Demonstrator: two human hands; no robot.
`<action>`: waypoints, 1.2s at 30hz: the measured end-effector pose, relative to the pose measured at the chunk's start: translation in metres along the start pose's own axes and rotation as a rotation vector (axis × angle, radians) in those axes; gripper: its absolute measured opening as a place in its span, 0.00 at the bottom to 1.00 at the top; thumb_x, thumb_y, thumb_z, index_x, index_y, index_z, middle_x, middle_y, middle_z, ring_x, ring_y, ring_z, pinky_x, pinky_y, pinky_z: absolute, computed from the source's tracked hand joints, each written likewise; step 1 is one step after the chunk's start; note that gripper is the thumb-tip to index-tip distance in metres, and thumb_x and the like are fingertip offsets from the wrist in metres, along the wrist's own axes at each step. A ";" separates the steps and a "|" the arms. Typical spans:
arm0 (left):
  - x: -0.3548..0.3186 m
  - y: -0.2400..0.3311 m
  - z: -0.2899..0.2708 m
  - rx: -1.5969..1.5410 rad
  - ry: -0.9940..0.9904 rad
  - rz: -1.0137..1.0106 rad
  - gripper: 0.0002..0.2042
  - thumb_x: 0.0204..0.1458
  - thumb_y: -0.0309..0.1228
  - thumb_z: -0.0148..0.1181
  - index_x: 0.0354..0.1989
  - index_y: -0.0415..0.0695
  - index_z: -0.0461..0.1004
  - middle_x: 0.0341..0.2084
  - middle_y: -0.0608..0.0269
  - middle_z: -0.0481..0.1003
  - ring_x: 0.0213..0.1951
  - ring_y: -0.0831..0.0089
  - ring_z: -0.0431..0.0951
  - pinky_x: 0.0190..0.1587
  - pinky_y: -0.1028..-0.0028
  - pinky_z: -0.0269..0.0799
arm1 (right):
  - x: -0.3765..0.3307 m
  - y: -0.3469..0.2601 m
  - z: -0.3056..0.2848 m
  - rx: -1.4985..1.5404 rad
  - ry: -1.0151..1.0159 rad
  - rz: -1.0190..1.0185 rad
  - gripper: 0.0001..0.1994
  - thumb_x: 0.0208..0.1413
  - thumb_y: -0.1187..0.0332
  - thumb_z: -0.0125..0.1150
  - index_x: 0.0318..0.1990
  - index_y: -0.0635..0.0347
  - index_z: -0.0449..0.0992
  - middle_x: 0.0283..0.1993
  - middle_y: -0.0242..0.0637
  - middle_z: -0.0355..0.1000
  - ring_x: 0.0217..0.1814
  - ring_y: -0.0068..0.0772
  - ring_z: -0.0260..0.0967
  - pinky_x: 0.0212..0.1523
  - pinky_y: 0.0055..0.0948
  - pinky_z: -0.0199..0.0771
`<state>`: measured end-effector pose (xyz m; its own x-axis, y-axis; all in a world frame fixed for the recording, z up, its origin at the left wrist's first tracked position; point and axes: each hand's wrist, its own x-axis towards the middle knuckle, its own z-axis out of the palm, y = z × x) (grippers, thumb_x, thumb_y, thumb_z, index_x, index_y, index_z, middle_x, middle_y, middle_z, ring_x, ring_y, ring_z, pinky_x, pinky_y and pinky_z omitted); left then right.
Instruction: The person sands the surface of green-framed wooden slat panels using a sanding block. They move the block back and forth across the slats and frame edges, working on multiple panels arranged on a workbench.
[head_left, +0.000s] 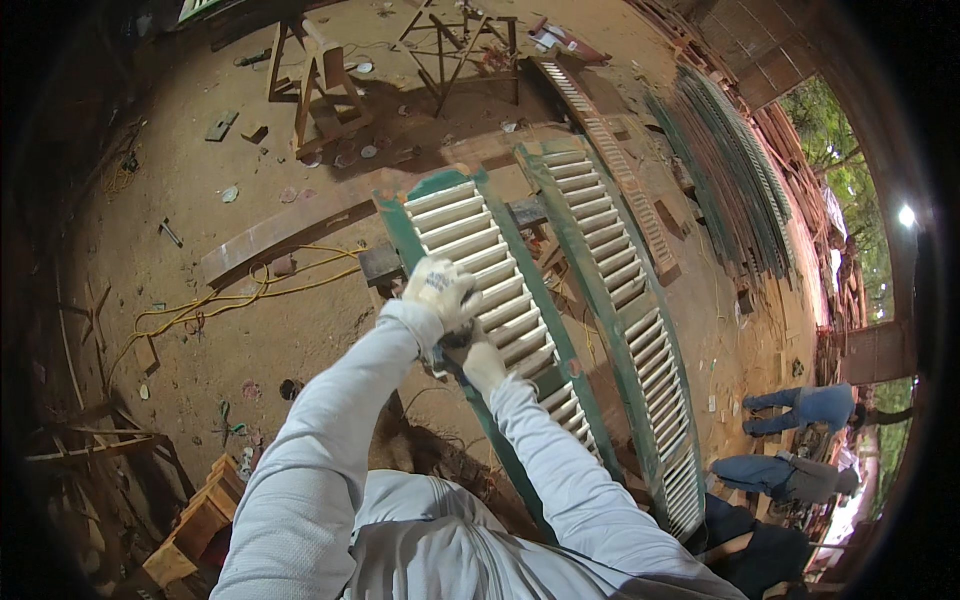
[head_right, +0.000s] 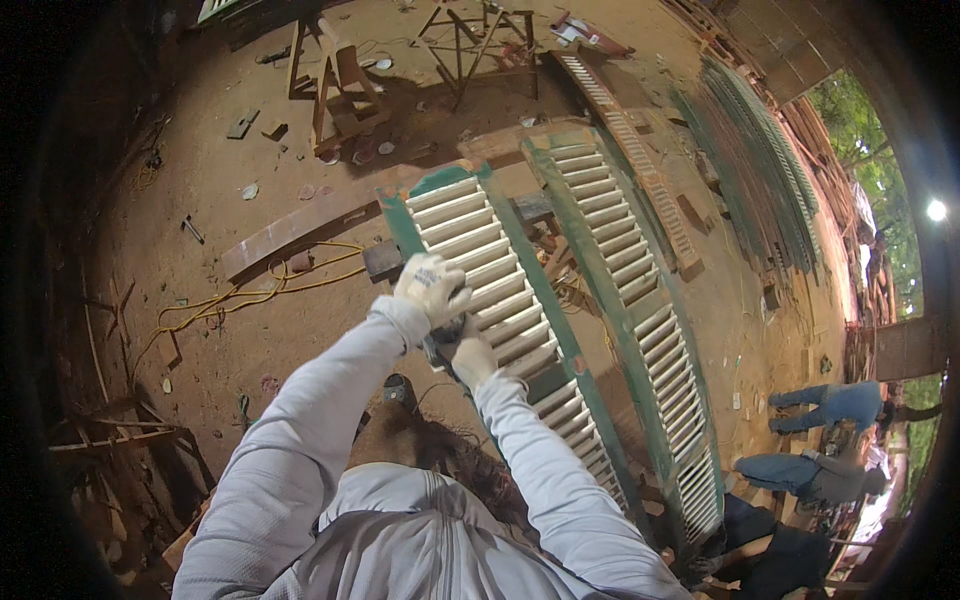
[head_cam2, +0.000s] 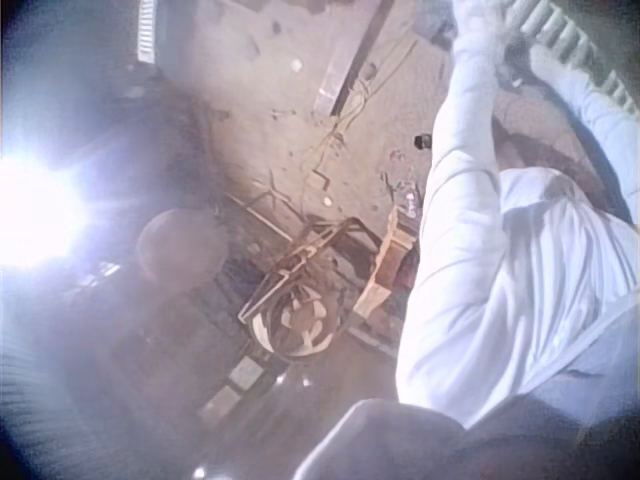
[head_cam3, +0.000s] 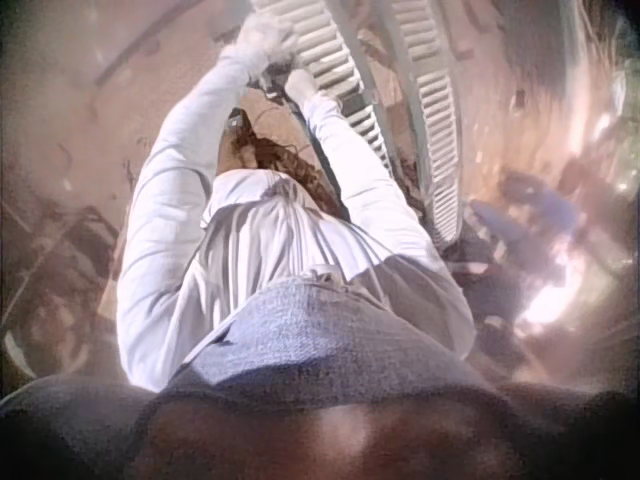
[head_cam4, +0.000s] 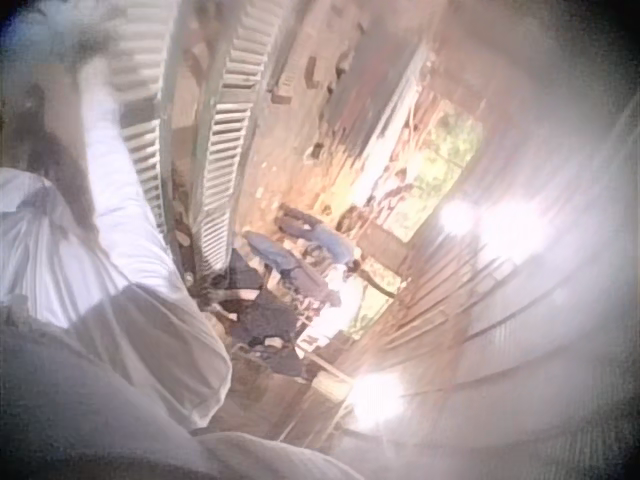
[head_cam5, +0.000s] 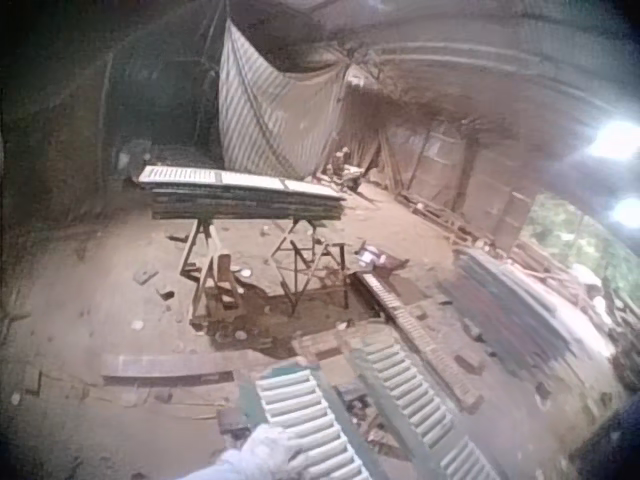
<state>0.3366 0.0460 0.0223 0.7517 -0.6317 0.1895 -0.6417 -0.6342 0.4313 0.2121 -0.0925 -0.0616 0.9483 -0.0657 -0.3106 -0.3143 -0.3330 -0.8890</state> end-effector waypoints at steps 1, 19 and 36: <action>-0.004 0.030 -0.001 -0.008 -0.044 0.016 0.16 0.55 0.44 0.58 0.30 0.43 0.83 0.30 0.55 0.82 0.39 0.55 0.84 0.47 0.55 0.75 | -0.020 0.023 -0.008 0.211 0.001 -0.057 0.38 0.55 0.57 0.74 0.71 0.56 0.64 0.57 0.52 0.80 0.60 0.53 0.78 0.58 0.43 0.76; -0.115 0.183 0.054 -0.188 -0.109 0.074 0.16 0.57 0.46 0.59 0.31 0.46 0.84 0.32 0.56 0.82 0.42 0.55 0.82 0.51 0.55 0.73 | -0.225 0.060 -0.064 0.070 0.004 0.214 0.39 0.54 0.66 0.77 0.70 0.64 0.64 0.59 0.48 0.79 0.59 0.38 0.79 0.59 0.36 0.77; 0.100 -0.146 -0.052 -0.069 0.082 0.004 0.15 0.56 0.43 0.59 0.30 0.45 0.83 0.31 0.56 0.81 0.41 0.53 0.81 0.50 0.56 0.72 | 0.189 -0.040 0.043 0.152 -0.086 -0.131 0.34 0.56 0.66 0.73 0.68 0.60 0.64 0.53 0.51 0.81 0.55 0.50 0.80 0.53 0.41 0.78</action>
<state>0.5135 0.0988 0.0234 0.7609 -0.5936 0.2620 -0.6348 -0.5977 0.4896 0.4023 -0.0508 -0.0992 0.9762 0.0513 -0.2106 -0.1978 -0.1870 -0.9622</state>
